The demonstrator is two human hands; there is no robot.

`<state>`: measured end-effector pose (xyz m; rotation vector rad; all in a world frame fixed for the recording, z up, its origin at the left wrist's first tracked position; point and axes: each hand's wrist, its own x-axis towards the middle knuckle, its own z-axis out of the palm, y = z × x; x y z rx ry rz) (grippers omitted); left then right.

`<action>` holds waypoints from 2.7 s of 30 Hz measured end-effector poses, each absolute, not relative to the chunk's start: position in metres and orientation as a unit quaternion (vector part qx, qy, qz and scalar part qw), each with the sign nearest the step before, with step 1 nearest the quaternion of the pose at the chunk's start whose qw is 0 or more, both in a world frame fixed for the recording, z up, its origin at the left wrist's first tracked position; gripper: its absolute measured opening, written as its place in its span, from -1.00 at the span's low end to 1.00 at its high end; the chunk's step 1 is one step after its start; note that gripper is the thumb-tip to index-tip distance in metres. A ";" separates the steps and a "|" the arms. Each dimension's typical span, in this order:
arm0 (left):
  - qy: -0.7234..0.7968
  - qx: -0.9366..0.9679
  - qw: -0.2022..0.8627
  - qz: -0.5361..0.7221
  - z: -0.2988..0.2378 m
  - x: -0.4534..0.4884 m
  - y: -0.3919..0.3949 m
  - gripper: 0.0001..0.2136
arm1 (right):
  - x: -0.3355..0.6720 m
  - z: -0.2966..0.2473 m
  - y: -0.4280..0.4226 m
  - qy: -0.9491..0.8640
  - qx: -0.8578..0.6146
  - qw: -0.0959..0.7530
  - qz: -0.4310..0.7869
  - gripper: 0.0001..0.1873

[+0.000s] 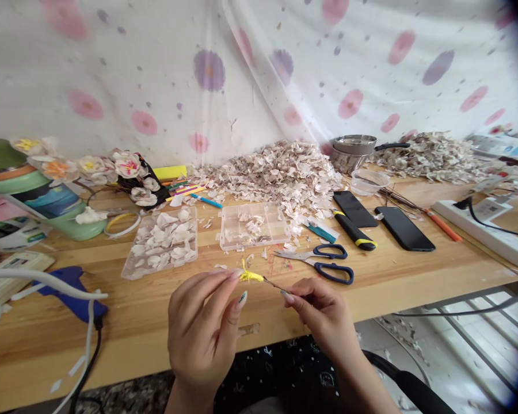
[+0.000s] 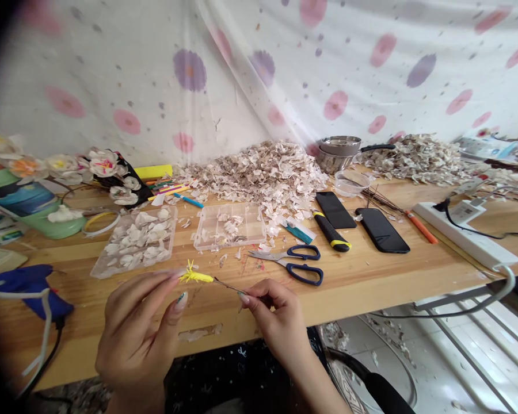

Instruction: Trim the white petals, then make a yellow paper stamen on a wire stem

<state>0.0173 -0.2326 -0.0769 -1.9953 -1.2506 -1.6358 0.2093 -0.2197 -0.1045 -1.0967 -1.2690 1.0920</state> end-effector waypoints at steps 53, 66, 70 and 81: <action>-0.471 -0.630 0.070 -0.613 -0.065 0.034 -0.244 -0.58 | 0.207 -0.100 -0.222 -0.423 -0.371 0.431 0.706 -0.59; -0.509 -0.643 0.229 -0.524 -0.070 0.024 -0.249 -0.59 | 0.212 -0.095 -0.224 -0.503 -0.422 0.476 0.585 -0.66; -0.507 -0.655 0.173 -0.533 -0.064 0.029 -0.244 -0.76 | 0.213 -0.094 -0.225 -0.560 -0.423 0.493 0.513 -0.75; -0.479 -0.640 -0.059 -0.598 -0.059 0.035 -0.240 -0.82 | 0.220 -0.100 -0.223 -0.602 -0.408 0.545 0.418 -0.81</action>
